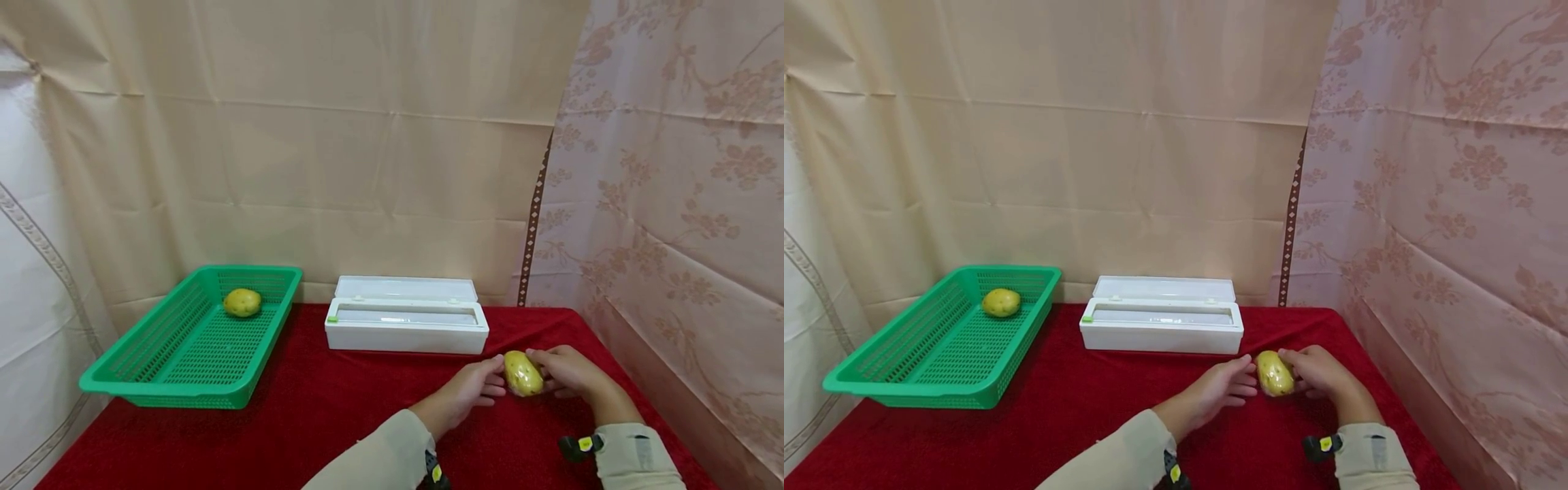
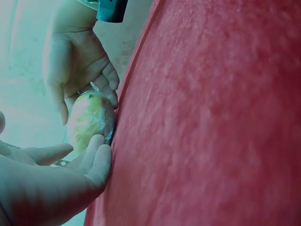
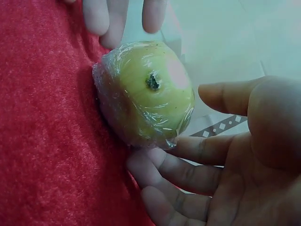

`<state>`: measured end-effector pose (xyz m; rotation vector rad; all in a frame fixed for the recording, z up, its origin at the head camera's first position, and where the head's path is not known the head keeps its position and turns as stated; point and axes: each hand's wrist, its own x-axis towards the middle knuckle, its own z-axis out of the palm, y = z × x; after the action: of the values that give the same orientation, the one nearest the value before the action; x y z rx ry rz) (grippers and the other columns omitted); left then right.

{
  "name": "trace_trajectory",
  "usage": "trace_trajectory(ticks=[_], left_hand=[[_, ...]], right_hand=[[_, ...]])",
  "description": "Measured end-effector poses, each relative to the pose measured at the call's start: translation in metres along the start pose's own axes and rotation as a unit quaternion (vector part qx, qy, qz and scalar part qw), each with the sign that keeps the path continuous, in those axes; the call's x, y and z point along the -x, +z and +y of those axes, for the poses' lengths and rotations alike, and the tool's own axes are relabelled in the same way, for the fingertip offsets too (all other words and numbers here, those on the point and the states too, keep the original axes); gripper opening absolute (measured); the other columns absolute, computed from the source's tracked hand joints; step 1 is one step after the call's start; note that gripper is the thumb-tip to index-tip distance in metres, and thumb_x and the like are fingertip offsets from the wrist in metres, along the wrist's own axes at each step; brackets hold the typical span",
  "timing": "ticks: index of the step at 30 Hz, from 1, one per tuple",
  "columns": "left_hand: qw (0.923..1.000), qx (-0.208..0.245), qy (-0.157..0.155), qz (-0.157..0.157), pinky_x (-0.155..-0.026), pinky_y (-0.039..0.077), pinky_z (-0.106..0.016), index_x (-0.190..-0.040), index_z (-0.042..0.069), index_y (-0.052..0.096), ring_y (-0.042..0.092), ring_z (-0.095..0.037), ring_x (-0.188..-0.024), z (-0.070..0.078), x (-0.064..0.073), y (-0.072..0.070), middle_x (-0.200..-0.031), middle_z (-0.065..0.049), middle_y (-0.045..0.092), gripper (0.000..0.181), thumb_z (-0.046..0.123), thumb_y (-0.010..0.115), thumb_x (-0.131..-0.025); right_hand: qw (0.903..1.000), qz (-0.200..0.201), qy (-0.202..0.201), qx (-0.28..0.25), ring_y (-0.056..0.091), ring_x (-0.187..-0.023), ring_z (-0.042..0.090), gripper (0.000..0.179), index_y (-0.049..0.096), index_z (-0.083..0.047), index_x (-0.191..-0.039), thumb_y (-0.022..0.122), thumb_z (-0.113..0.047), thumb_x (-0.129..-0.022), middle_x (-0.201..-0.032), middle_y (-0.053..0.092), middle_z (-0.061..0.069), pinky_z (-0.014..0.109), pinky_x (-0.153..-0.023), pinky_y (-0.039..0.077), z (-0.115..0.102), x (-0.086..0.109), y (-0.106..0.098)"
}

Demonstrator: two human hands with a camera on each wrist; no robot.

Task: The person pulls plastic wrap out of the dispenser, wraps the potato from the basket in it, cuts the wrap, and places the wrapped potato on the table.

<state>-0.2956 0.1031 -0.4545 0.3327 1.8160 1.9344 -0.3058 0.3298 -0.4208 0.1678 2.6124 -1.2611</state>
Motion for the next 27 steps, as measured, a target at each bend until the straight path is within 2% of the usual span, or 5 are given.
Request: trace_trajectory(ticks=[6, 11, 19, 24, 27], left_hand=[[0.9954, -0.090, 0.028, 0.017, -0.099, 0.054, -0.047, -0.139, 0.006, 0.060, 0.067, -0.026, -0.114, 0.008, 0.009, -0.017, -0.125, -0.010, 0.069, 0.054, 0.045, 0.060, -0.101], [0.9745, -0.211, 0.070, 0.029, -0.101, 0.051, -0.043, -0.141, 0.014, 0.060, 0.063, -0.019, -0.118, 0.009, 0.021, -0.045, -0.130, -0.005, 0.067, 0.053, 0.040, 0.070, -0.096], [0.9161, -0.360, 0.168, 0.052, -0.106, 0.049, -0.048, -0.142, 0.010, 0.057, 0.059, -0.033, -0.130, 0.027, 0.047, -0.110, -0.140, -0.014, 0.061, 0.050, 0.017, 0.072, -0.095], [0.8702, -0.421, 0.222, 0.128, -0.104, 0.050, -0.049, -0.134, 0.009, 0.063, 0.059, -0.031, -0.127, 0.050, 0.062, -0.148, -0.134, -0.012, 0.063, 0.043, 0.010, 0.073, -0.092], [0.8422, -0.451, 0.228, 0.186, -0.107, 0.049, -0.049, -0.129, 0.010, 0.066, 0.060, -0.031, -0.128, 0.060, 0.066, -0.169, -0.133, -0.010, 0.065, 0.041, 0.009, 0.074, -0.088]], right_hand=[[0.9987, 0.039, -0.028, 0.015, 0.069, -0.092, 0.026, 0.054, 0.063, 0.012, -0.117, 0.049, -0.038, -0.107, -0.100, 0.073, 0.020, 0.043, -0.074, 0.057, -0.005, -0.001, -0.004], [0.9837, 0.132, -0.099, 0.071, 0.060, -0.122, 0.044, 0.046, 0.063, 0.010, -0.131, 0.051, -0.028, -0.107, -0.130, 0.066, 0.029, 0.054, -0.096, 0.051, -0.016, -0.003, 0.002], [0.9575, 0.212, -0.171, 0.094, 0.062, -0.118, 0.039, 0.030, 0.070, -0.005, -0.124, 0.061, -0.019, -0.099, -0.127, 0.068, 0.021, 0.057, -0.099, 0.047, -0.047, 0.004, 0.035], [0.9497, 0.218, -0.194, 0.113, 0.064, -0.113, 0.035, 0.027, 0.071, -0.007, -0.120, 0.064, -0.017, -0.096, -0.124, 0.066, 0.018, 0.052, -0.095, 0.050, -0.056, 0.003, 0.049], [0.9439, 0.219, -0.211, 0.129, 0.064, -0.109, 0.034, 0.027, 0.072, -0.006, -0.119, 0.066, -0.015, -0.095, -0.122, 0.066, 0.018, 0.049, -0.091, 0.050, -0.062, -0.003, 0.054]])
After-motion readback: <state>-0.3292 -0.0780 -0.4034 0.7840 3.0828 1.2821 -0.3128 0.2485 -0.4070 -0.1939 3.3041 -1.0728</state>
